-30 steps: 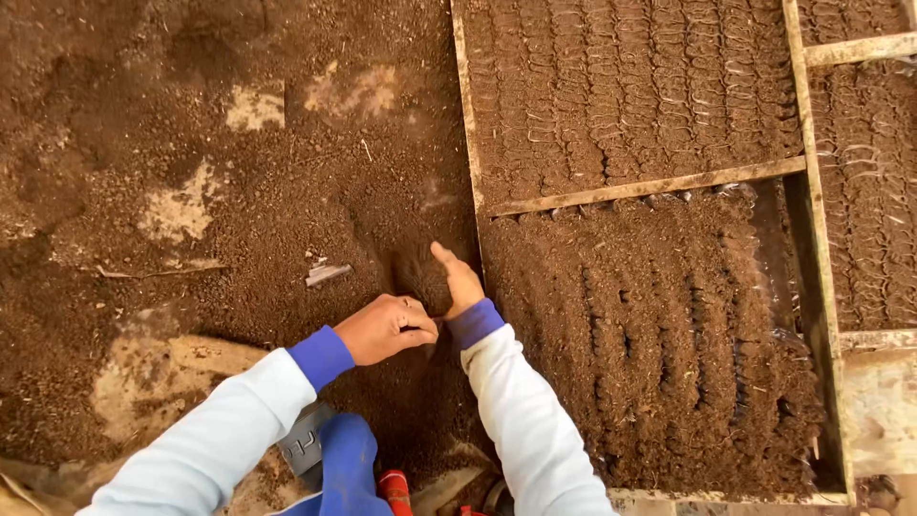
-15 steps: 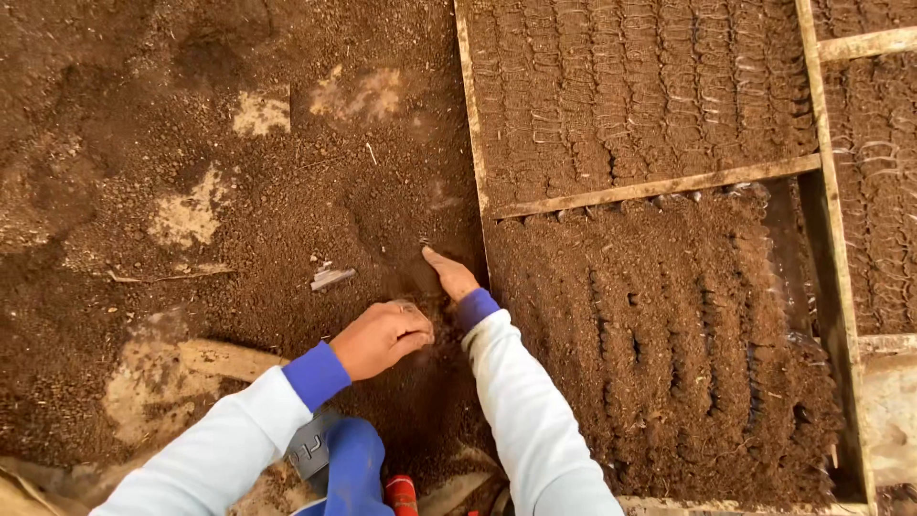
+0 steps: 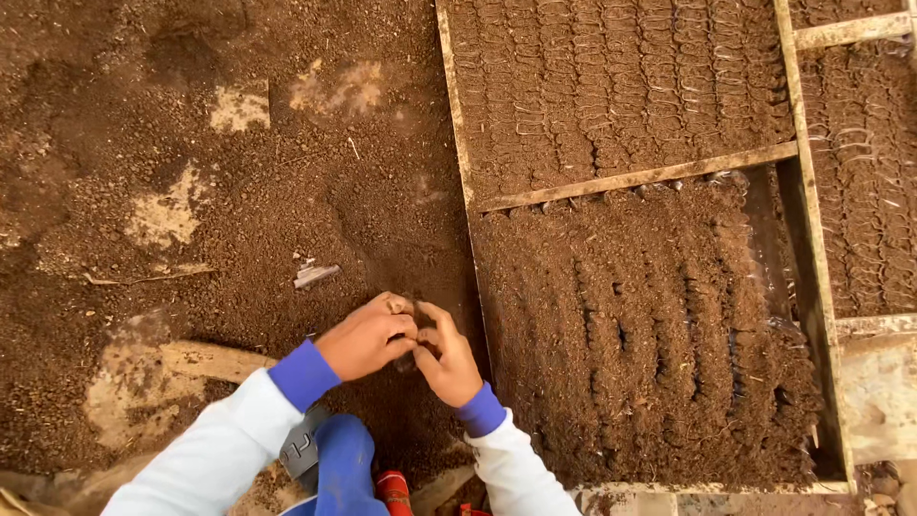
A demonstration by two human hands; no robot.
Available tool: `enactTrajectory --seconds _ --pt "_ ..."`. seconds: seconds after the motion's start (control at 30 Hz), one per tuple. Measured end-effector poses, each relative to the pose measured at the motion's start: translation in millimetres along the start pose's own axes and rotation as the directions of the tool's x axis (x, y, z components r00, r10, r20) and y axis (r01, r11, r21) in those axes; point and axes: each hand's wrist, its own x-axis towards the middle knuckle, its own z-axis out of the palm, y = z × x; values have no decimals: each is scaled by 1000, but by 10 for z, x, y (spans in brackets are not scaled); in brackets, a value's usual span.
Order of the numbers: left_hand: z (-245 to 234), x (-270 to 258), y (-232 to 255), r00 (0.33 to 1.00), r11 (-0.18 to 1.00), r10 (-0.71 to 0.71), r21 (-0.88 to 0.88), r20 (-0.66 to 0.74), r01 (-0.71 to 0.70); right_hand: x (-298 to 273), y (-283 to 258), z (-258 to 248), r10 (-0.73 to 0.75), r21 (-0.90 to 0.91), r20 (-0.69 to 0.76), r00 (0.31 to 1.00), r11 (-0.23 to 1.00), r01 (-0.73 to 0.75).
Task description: The person repeatedly scoops soil from a pile on the ground and places it into a wooden seedling tray that already contains rows of soil. The person uses their hands to transfer the soil, filling the tray sections.
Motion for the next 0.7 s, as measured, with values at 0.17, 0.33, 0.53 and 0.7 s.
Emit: enactTrajectory --seconds 0.17,0.33,0.53,0.7 --pt "269 -203 -85 972 594 -195 -773 133 225 3 -185 -167 -78 170 -27 997 982 81" --pt "583 -208 -341 922 594 -378 -740 87 314 117 -239 10 40 -160 -106 994 985 -57" --pt "488 -309 -99 890 514 -430 -770 151 378 447 637 -49 222 -7 -380 898 970 -243" --pt "626 -236 -285 866 594 -486 -683 117 426 283 269 118 74 -131 -218 973 986 -105"
